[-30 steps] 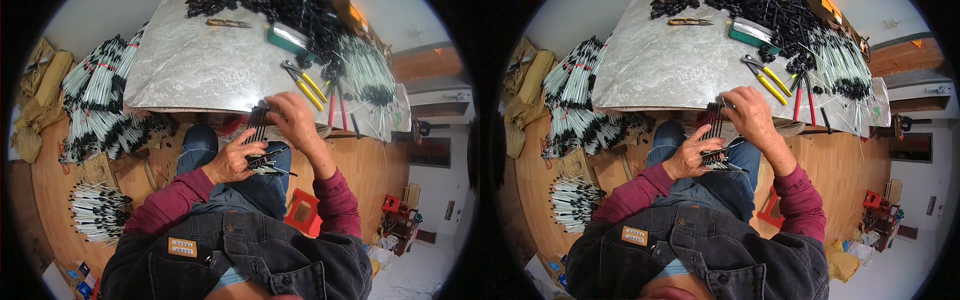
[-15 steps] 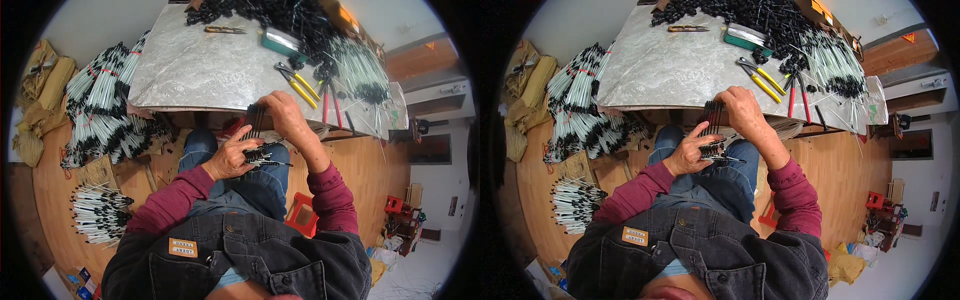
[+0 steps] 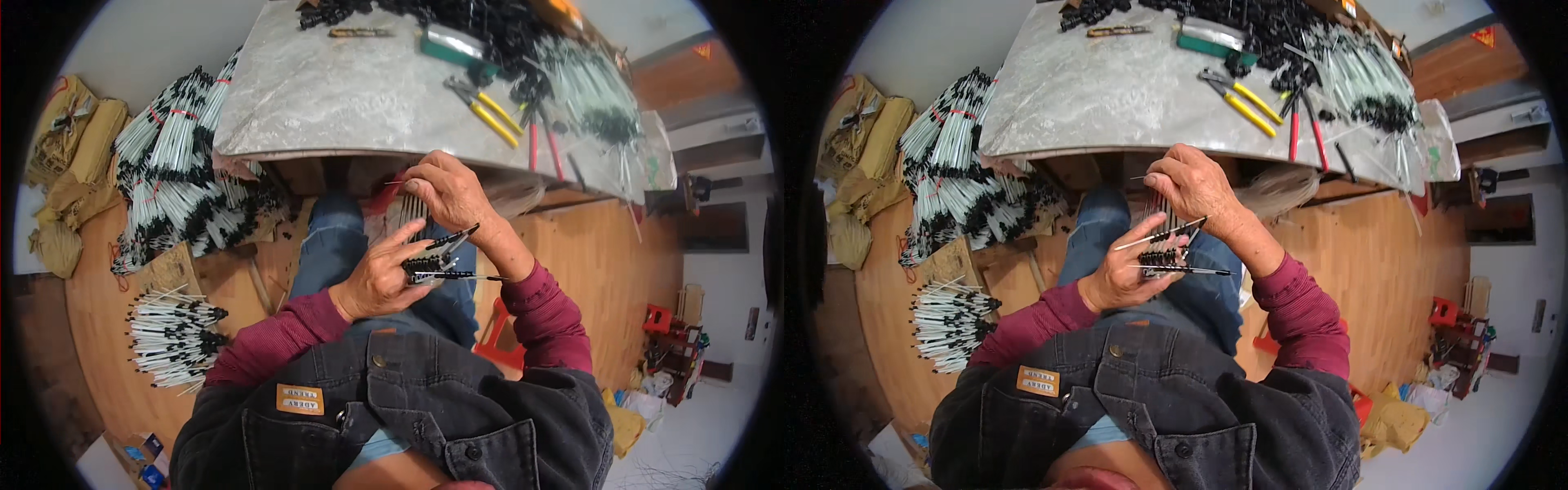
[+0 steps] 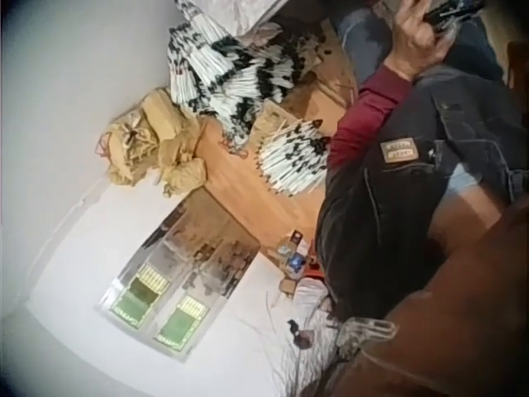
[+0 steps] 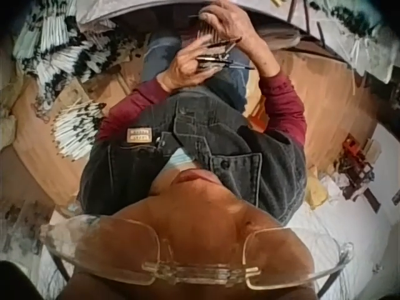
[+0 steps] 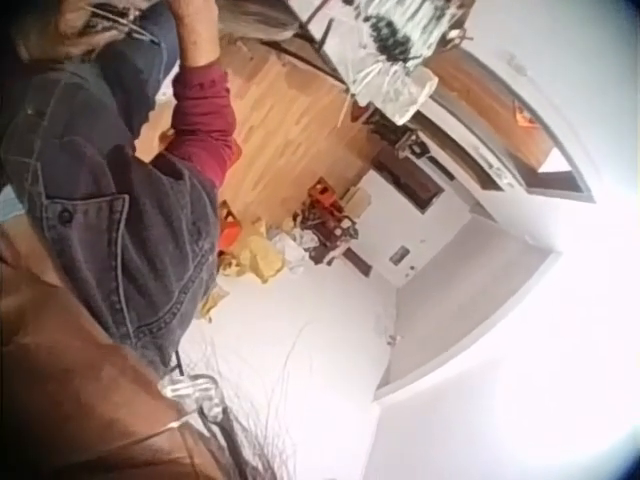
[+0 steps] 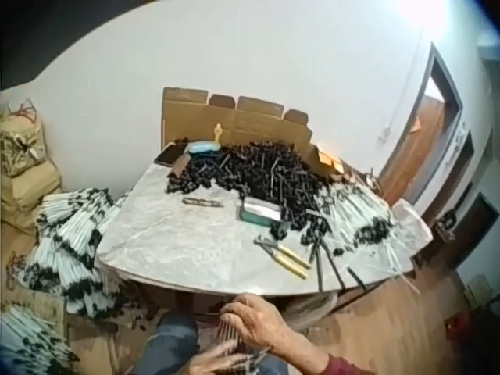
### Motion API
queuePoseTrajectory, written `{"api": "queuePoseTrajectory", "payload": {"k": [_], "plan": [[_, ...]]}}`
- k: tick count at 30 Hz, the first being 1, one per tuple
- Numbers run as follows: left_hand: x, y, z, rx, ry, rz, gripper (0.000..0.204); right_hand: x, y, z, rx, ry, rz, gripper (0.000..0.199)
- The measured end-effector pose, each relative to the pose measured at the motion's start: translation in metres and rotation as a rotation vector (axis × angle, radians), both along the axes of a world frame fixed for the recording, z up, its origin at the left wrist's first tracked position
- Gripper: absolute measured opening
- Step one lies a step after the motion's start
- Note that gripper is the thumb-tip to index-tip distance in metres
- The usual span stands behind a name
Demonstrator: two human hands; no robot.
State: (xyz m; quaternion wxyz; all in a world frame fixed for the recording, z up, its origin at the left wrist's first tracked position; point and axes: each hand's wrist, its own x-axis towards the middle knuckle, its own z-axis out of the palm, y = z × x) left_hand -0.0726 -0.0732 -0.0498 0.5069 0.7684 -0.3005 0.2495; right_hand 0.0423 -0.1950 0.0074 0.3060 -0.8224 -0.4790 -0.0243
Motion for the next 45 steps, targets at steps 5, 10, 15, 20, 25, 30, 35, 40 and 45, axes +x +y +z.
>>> {"api": "queuePoseTrajectory", "payload": {"k": [5,10,15,20,25,30,35,40,45], "plan": [[-0.030,-0.002,0.014,-0.160,0.216,-0.143,0.021,-0.036,-0.024,-0.068,-0.208,0.616,-0.034,0.020],[-0.042,-0.003,0.002,-0.247,0.553,-0.182,0.019,-0.111,-0.038,-0.085,-0.121,1.306,-0.134,0.026],[-0.037,-0.004,-0.005,-0.166,0.546,-0.192,0.016,-0.113,-0.040,-0.113,-0.124,1.338,-0.183,0.032],[-0.025,0.001,-0.013,-0.317,0.725,-0.133,0.015,-0.088,-0.035,-0.054,0.423,1.098,-0.422,0.042],[-0.019,-0.004,-0.028,-0.297,0.611,-0.022,0.016,-0.108,0.007,-0.021,0.317,0.694,-0.555,0.058],[-0.012,-0.001,-0.004,-0.090,0.772,0.033,0.021,-0.100,0.020,-0.042,0.430,0.576,-0.576,0.064],[-0.018,0.021,-0.035,0.184,0.465,-0.020,0.035,-0.084,0.017,-0.052,0.566,0.683,-0.639,0.052],[0.004,0.056,0.012,-0.679,0.974,0.049,0.054,-0.085,0.015,-0.054,0.655,0.782,-0.562,0.038],[0.067,0.045,0.037,-0.994,1.093,-0.259,0.066,-0.091,0.024,-0.047,0.630,0.786,-0.485,0.029]]}}
